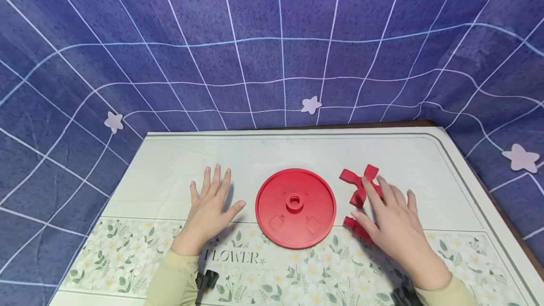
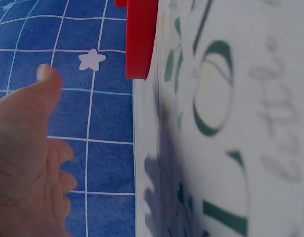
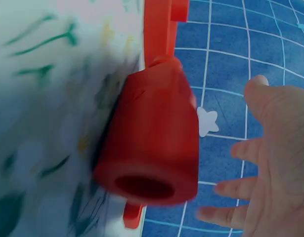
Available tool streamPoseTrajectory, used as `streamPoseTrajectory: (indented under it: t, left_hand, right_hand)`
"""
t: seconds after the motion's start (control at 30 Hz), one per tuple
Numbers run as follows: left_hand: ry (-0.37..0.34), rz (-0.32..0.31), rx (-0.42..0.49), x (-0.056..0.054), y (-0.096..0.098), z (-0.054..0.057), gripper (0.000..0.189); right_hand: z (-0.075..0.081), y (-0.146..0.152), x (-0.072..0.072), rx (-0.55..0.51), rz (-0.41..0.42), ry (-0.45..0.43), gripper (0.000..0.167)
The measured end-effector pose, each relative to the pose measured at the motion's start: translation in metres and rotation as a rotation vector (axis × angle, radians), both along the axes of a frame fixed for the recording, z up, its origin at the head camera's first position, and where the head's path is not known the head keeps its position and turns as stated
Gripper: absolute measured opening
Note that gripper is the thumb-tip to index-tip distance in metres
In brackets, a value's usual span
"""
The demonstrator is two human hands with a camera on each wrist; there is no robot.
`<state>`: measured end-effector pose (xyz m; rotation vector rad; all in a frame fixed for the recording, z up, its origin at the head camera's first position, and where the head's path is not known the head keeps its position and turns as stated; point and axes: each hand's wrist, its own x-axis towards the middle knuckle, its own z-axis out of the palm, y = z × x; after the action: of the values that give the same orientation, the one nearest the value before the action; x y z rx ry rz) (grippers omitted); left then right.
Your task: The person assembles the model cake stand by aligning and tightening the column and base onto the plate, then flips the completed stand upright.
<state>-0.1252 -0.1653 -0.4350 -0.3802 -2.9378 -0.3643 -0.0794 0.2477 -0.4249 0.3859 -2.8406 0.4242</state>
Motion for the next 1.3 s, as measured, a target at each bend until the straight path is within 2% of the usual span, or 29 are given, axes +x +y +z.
streamPoseTrajectory:
  t: [0.1, 0.3, 0.4, 0.5, 0.7, 0.83, 1.03, 1.2, 1.3]
  left_hand:
    - [-0.039, -0.030, 0.013, -0.001, 0.005, 0.000, 0.096]
    - [-0.148, -0.156, -0.027, -0.001, 0.026, 0.004, 0.099]
    - [-0.191, -0.224, -0.084, 0.000, 0.040, 0.005, 0.101]
    - [-0.226, -0.273, -0.131, 0.002, 0.052, 0.004, 0.103]
    - [-0.311, -0.270, -0.186, 0.004, 0.065, 0.000, 0.113]
    - [-0.344, -0.251, -0.164, 0.004, 0.067, -0.003, 0.116]
    - [-0.380, -0.232, -0.147, 0.006, 0.066, 0.000, 0.120]
    - [-0.397, -0.218, -0.149, 0.005, 0.066, -0.003, 0.123]
    - [-0.401, -0.217, -0.145, 0.005, 0.066, -0.004, 0.124]
  right_hand:
    - [-0.001, 0.008, 0.008, -0.007, 0.022, -0.026, 0.084]
    - [-0.005, 0.021, 0.018, 0.043, 0.031, -0.271, 0.086]
    - [-0.008, 0.024, 0.018, 0.056, 0.028, -0.330, 0.075]
    - [-0.010, 0.026, 0.019, 0.055, 0.028, -0.314, 0.061]
    - [-0.008, 0.025, 0.022, -0.030, 0.037, -0.236, 0.046]
    - [-0.001, 0.024, 0.021, -0.152, 0.074, -0.168, 0.044]
    - [0.007, 0.014, 0.013, -0.341, 0.158, -0.073, 0.045]
    - [0.011, -0.003, 0.004, -0.480, 0.201, -0.091, 0.046]
    - [0.013, -0.013, -0.004, -0.526, 0.219, -0.092, 0.046]
